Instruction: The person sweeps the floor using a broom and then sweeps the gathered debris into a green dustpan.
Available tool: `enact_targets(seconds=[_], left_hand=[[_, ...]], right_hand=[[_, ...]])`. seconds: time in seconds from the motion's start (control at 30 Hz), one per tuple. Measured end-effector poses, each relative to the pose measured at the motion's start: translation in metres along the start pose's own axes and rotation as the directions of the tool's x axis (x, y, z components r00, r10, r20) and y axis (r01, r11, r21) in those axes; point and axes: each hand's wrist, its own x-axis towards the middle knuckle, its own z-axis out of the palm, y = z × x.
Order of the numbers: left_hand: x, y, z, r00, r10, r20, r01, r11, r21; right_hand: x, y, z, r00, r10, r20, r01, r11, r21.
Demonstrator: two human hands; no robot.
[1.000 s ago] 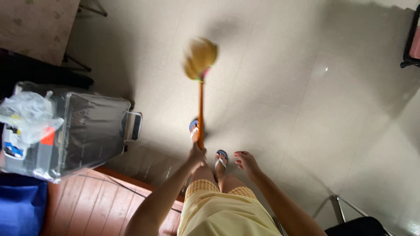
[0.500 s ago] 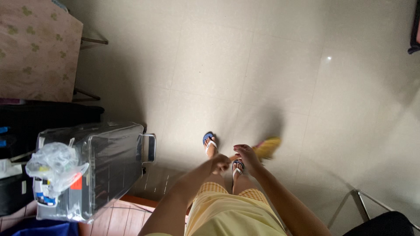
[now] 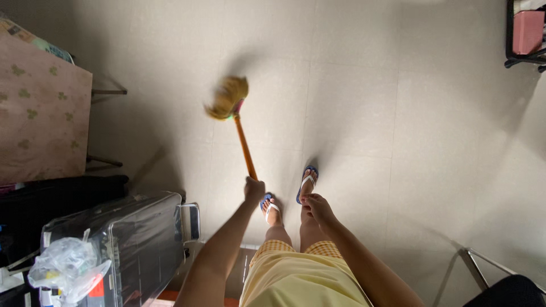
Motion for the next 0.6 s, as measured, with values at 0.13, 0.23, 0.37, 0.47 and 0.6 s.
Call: enact_targets(seconds=[0.13,0.23,0.37,0.47,0.6], left_hand=[[-0.073,0.045,0.003,0.961,0.038,0.273,0.011,0.985,-0.175],[-0.117,0.104,-0.001,0.657,-0.219,0.722,0.676,0.595,-0.434],[-0.139,0.146,0.029,0.498,-0.011,0.867,0.635,0.685,-0.356],[-0.108,0.16,0.082,0.376,0.01,0.926,0.721,0.625,-0.3],[-0.053,0.169,0.135,0.551,-0.21,0.807,0.642,0.725,-0.249]], right_hand=[[0.019,-0.027,-0.01,0.998,-0.054,0.041,0.052,0.998,0.028],[0.038,-0.052,-0.026,0.996,-0.071,0.058,0.072,0.997,-0.004],[0.061,-0.086,-0.059,0.993,-0.096,0.072,0.099,0.994,-0.036],[0.077,-0.11,-0.091,0.992,-0.103,0.078,0.108,0.993,-0.057],[0.094,-0.135,-0.134,0.991,-0.119,0.061,0.125,0.988,-0.091]])
